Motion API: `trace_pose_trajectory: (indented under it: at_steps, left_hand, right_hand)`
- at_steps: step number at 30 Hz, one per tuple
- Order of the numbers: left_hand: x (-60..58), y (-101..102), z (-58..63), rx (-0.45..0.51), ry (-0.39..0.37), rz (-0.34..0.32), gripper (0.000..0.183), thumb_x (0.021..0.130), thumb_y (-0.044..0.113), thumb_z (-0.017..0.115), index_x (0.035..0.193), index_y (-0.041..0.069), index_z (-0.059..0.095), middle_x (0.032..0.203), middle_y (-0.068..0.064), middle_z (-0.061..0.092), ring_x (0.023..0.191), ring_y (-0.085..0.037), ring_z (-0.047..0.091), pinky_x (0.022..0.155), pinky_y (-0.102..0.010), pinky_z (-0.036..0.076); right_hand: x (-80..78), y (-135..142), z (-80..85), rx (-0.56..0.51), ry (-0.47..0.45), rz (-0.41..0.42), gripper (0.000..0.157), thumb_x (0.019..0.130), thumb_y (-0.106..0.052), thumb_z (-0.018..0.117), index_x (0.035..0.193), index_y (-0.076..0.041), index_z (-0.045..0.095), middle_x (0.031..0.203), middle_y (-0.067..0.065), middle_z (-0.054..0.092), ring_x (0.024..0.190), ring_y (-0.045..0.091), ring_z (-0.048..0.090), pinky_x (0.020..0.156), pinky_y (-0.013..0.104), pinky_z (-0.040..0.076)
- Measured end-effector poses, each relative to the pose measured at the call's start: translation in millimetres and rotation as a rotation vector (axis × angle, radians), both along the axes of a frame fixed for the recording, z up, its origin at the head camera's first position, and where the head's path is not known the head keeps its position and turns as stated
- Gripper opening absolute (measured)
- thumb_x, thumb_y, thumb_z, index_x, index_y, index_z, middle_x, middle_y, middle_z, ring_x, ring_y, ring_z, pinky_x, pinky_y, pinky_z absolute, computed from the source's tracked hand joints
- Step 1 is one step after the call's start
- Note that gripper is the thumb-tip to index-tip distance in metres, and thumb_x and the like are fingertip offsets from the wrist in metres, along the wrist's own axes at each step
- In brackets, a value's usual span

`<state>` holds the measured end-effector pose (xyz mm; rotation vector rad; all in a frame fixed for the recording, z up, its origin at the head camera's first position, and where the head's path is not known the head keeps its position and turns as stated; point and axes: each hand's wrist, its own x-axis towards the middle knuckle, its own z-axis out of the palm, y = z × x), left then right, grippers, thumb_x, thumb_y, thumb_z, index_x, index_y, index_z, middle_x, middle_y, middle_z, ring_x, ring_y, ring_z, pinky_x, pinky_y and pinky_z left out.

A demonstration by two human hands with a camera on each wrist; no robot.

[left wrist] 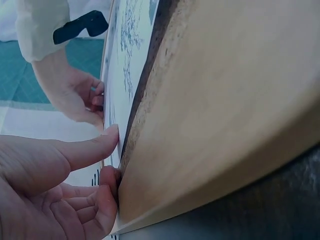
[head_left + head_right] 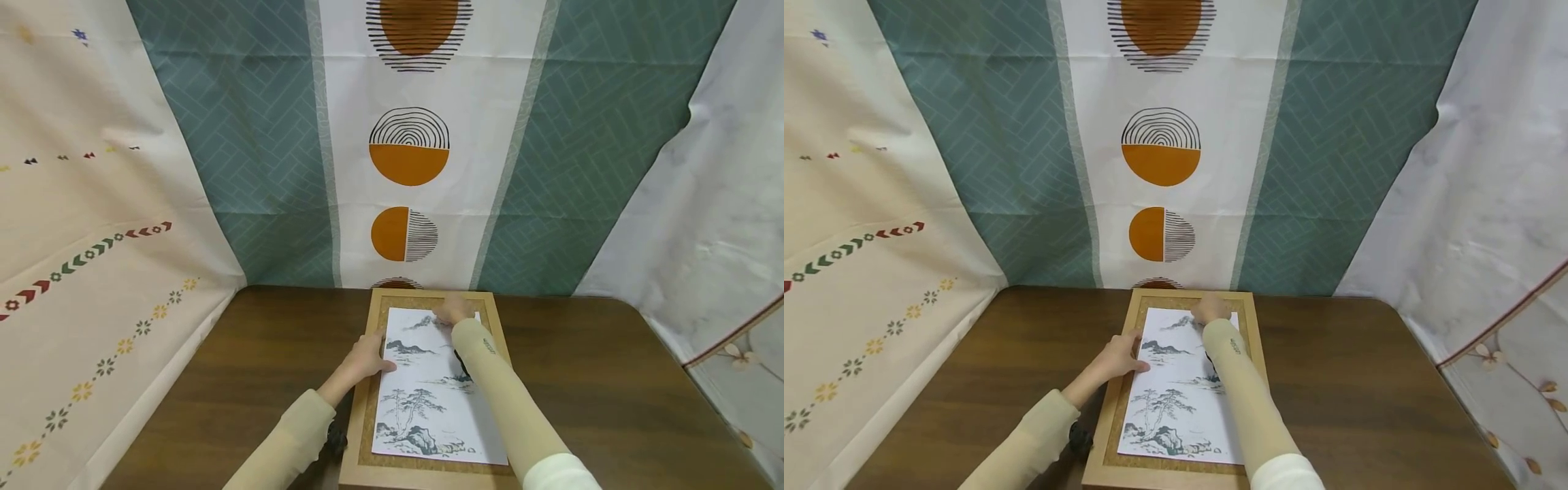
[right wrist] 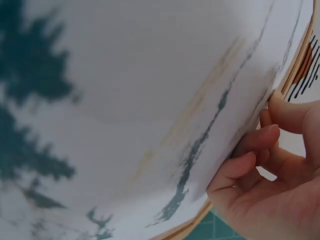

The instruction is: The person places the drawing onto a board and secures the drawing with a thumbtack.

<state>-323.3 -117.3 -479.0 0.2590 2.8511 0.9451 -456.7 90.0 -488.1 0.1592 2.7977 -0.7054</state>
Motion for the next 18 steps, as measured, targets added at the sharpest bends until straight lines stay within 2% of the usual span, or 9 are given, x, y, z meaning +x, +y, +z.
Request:
trace_pose_trajectory:
  at_steps: [3,5,8,11,14,16,18]
  left_hand:
    - [0.2,-2.2,0.8,-0.039,-0.009,-0.045,0.077,0.071,0.023,0.078,0.133,-0.004,0.04,0.127,-0.022,0.053,0.115,-0.039,0.051,0.087,-0.048,0.048]
    - [2.4,-6.3,0.8,-0.07,-0.012,-0.123,0.075,0.071,0.023,0.078,0.131,-0.006,0.042,0.123,-0.021,0.056,0.112,-0.036,0.054,0.084,-0.045,0.049]
    - [6.5,-14.9,0.8,-0.097,-0.009,-0.276,0.073,0.071,0.023,0.078,0.129,-0.007,0.045,0.097,-0.014,0.064,0.085,-0.024,0.059,0.069,-0.033,0.05]
    - [9.6,-25.4,-0.6,-0.062,0.022,-0.374,0.056,0.074,0.023,0.075,0.118,-0.006,0.055,0.068,-0.003,0.054,0.059,-0.011,0.044,0.052,-0.023,0.038]
    - [11.4,-39.2,-5.1,-0.012,0.09,-0.367,0.037,0.082,0.022,0.068,0.11,0.0,0.06,0.066,0.002,0.051,0.056,-0.006,0.041,0.049,-0.018,0.034]
    - [12.4,-48.8,-8.1,0.03,0.143,-0.319,0.029,0.085,0.02,0.063,0.107,0.001,0.061,0.074,0.001,0.055,0.062,-0.007,0.046,0.053,-0.019,0.039]
    - [12.6,-58.7,-12.0,0.054,0.187,-0.251,0.032,0.087,0.019,0.061,0.114,0.002,0.059,0.087,-0.004,0.059,0.074,-0.01,0.053,0.061,-0.023,0.046]
  right_hand:
    - [6.6,0.4,4.5,-0.009,0.03,0.004,0.043,0.086,-0.036,0.059,0.051,-0.017,0.044,0.049,-0.001,0.04,0.046,0.014,0.038,0.043,0.027,0.032]
    - [9.1,2.5,5.4,-0.046,0.017,0.021,0.047,0.087,-0.039,0.058,0.049,-0.017,0.042,0.044,-0.004,0.035,0.042,0.013,0.034,0.041,0.027,0.031]
    - [13.4,8.0,9.2,-0.132,-0.02,0.072,0.054,0.09,-0.043,0.051,0.046,-0.016,0.038,0.038,-0.008,0.027,0.037,0.011,0.026,0.041,0.026,0.029]
    - [18.7,14.3,14.9,-0.262,-0.047,0.117,0.054,0.094,-0.044,0.044,0.049,-0.014,0.039,0.037,-0.008,0.026,0.038,0.011,0.022,0.042,0.026,0.028]
    - [26.7,21.9,18.8,-0.341,-0.029,0.186,0.048,0.096,-0.038,0.041,0.06,-0.009,0.049,0.042,-0.004,0.033,0.04,0.011,0.027,0.046,0.027,0.032]
    - [33.0,29.5,19.9,-0.322,0.007,0.243,0.042,0.097,-0.034,0.041,0.07,-0.004,0.055,0.047,-0.001,0.041,0.043,0.011,0.032,0.048,0.028,0.035]
    - [40.5,39.4,20.7,-0.297,0.037,0.294,0.038,0.097,-0.028,0.043,0.079,0.001,0.058,0.054,0.004,0.049,0.047,0.012,0.039,0.05,0.028,0.039]
